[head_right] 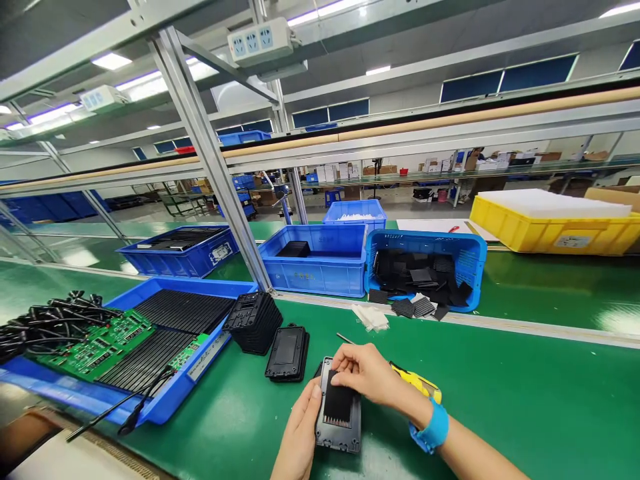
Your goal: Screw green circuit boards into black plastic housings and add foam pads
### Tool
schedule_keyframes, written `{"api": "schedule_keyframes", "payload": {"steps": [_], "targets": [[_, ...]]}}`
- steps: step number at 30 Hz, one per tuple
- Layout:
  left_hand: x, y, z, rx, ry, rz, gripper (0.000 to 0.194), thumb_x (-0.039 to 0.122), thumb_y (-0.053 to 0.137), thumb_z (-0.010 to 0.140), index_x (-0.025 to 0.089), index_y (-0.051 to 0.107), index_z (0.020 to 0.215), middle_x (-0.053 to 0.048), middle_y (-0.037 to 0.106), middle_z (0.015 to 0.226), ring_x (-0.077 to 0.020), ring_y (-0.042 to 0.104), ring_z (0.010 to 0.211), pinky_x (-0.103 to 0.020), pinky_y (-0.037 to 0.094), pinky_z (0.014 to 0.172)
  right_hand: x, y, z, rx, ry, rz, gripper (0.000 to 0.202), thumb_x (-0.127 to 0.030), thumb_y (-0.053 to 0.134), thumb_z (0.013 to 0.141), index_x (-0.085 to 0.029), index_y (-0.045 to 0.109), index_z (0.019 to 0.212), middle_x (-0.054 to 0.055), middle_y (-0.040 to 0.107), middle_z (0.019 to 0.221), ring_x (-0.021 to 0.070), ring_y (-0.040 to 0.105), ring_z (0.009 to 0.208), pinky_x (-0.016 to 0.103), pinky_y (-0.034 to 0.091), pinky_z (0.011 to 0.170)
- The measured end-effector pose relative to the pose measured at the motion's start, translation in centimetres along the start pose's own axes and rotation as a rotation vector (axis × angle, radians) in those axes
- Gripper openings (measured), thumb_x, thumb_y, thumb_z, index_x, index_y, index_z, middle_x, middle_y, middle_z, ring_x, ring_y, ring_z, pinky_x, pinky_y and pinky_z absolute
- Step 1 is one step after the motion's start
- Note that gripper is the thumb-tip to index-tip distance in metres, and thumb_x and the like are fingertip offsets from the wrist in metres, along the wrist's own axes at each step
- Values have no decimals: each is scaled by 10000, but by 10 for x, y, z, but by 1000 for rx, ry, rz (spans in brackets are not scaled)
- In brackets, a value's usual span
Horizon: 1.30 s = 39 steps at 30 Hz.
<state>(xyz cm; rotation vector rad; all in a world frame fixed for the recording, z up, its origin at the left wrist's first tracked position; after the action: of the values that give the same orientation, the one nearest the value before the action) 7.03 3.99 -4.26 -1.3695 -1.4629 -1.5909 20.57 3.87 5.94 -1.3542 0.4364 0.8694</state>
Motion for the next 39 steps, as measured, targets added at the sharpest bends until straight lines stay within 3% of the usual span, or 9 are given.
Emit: {"api": "schedule_keyframes", "payload": {"steps": [8,12,16,22,25,29,32,36,39], "targets": [[14,5,8,-228,41,-96,467,495,763,744,188,561,1033,-40,735,777,-149,641,627,-234,495,601,-14,12,-16,124,-271,-282,243,-207,492,932,-227,709,1039,119,583,1147,255,518,1082,443,459,926],[51,-32,38,0,250,390,456,527,580,795,179,539,1086,-109,753,926,-237,712,797,-326,560,711,11,-7,-8,199,-179,-415,269,-198,513,927,-231,664,1147,93,571,1160,195,549,1109,337,486,961],[92,-79,74,321,397,877,612,518,469,788,97,571,1220,-177,736,956,-354,699,854,-489,538,788,60,-55,10,252,35,-575,256,-133,490,938,-180,674,1110,82,640,1046,167,622,974,293,518,888],[111,-79,82,382,534,1193,520,354,425,844,17,637,1179,-255,627,1098,-409,564,1045,-558,455,914,142,-125,17,306,367,-863,229,-147,631,895,-131,628,1123,86,650,1115,231,609,1075,464,497,960],[100,-57,57,325,566,1386,402,323,398,935,100,661,1142,-187,629,1079,-348,573,1002,-467,501,838,159,-129,12,264,387,-924,193,-176,665,883,-144,641,1072,63,656,1103,222,608,1076,450,506,946],[49,-21,20,71,463,1622,330,397,583,902,132,681,1072,-110,674,924,-295,645,893,-372,542,717,160,-130,2,290,384,-925,62,-156,629,902,-141,651,958,40,669,1010,193,623,1005,420,508,923],[19,-4,1,66,476,1655,694,342,782,723,41,567,1311,-202,653,1135,-360,599,1059,-450,510,897,152,-140,-6,396,401,-856,35,-135,606,896,-136,641,891,29,661,916,193,622,961,415,499,902],[5,-6,1,23,374,1418,802,226,655,718,66,389,1457,-201,553,1264,-311,617,1032,-394,514,869,123,-144,-16,599,384,-630,292,-149,464,882,-97,601,1134,81,658,877,229,627,837,423,493,813],[9,-16,7,38,296,1027,936,294,655,682,97,264,1509,-167,480,1300,-271,622,1050,-361,520,876,87,-115,-22,619,287,-341,497,-286,412,873,-103,464,1332,42,641,783,190,587,650,354,496,683]]}}
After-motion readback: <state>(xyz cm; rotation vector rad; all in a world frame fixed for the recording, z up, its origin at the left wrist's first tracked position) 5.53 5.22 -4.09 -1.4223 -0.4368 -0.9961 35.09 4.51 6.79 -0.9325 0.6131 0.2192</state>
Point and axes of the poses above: each hand's wrist, its own z-axis towards the middle knuckle, its own y-axis out of the palm, x = y × z, the point moved 6 cm from there along z, towards the middle knuckle
